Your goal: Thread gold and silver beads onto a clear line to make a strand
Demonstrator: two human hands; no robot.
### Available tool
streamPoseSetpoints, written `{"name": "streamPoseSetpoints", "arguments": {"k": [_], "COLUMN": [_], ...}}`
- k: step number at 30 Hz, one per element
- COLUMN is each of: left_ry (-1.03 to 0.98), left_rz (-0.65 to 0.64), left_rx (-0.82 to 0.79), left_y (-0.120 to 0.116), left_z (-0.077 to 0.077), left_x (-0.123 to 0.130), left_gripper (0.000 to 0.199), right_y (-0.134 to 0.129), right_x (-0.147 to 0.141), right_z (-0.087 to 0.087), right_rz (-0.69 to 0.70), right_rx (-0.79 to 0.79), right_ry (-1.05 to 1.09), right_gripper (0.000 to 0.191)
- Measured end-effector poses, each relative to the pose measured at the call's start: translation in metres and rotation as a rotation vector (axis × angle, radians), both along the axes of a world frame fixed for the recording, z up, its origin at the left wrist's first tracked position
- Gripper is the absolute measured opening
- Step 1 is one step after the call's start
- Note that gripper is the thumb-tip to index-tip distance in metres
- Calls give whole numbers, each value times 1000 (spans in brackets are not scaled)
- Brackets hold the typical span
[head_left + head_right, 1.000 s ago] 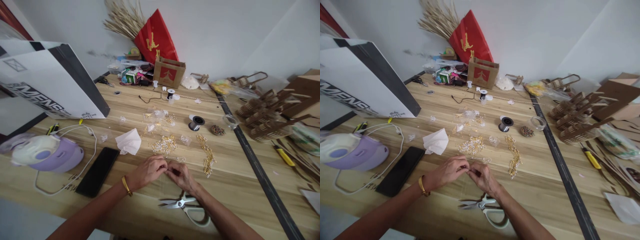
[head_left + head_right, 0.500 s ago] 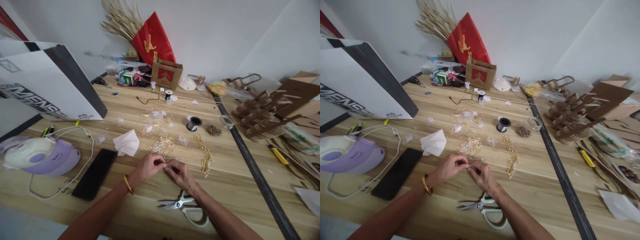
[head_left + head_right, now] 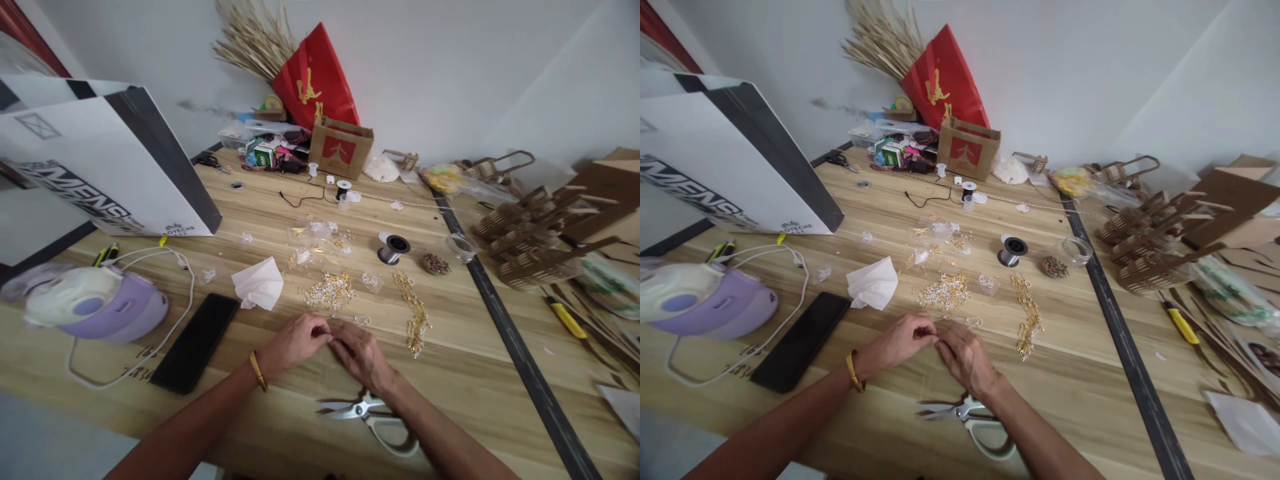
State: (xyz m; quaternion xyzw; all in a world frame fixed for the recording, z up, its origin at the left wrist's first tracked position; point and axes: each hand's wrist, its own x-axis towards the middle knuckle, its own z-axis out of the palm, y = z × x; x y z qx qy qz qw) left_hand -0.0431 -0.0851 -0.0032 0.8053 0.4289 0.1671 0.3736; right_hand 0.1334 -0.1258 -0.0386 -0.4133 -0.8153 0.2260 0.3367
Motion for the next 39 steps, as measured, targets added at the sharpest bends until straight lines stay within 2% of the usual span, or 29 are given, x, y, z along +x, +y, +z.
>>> {"name": "streamPoseSetpoints", "arguments": {"k": [6, 12, 16, 20, 23, 27, 33, 39], "left_ry": [6, 16, 64, 184, 317, 383, 357, 386], "left_rz": [-19, 17, -32, -109, -161, -212, -169, -101], "left_rx": [28, 43, 140, 305, 419, 467, 475, 507], "left_y": [-3, -2, -7, -17, -24, -28, -25, -29], "left_z": [2, -4, -4, -1, 1, 2, -4, -3], "left_x": [0, 0, -1, 0, 0, 1, 1, 3], "left_gripper": [9, 7, 13, 20, 18, 14, 21, 18], "right_y": [-2, -2, -3, -3, -3, -3, -3, -4], "right_x": [0, -1, -2, -3, -3, -4, -5, -5], "right_z": [-4, -3, -3, -3, -2, 0, 1, -1], "right_rz": [-13, -24, -17, -36, -40, -42, -31, -32], "right_rx": [32, 66, 90, 115, 137, 148, 144, 116], "right_ry": [-72, -121, -173, -206, -221, -232, -211, -215], "right_gripper": [16, 14, 14, 14, 19, 25, 23, 17]}}
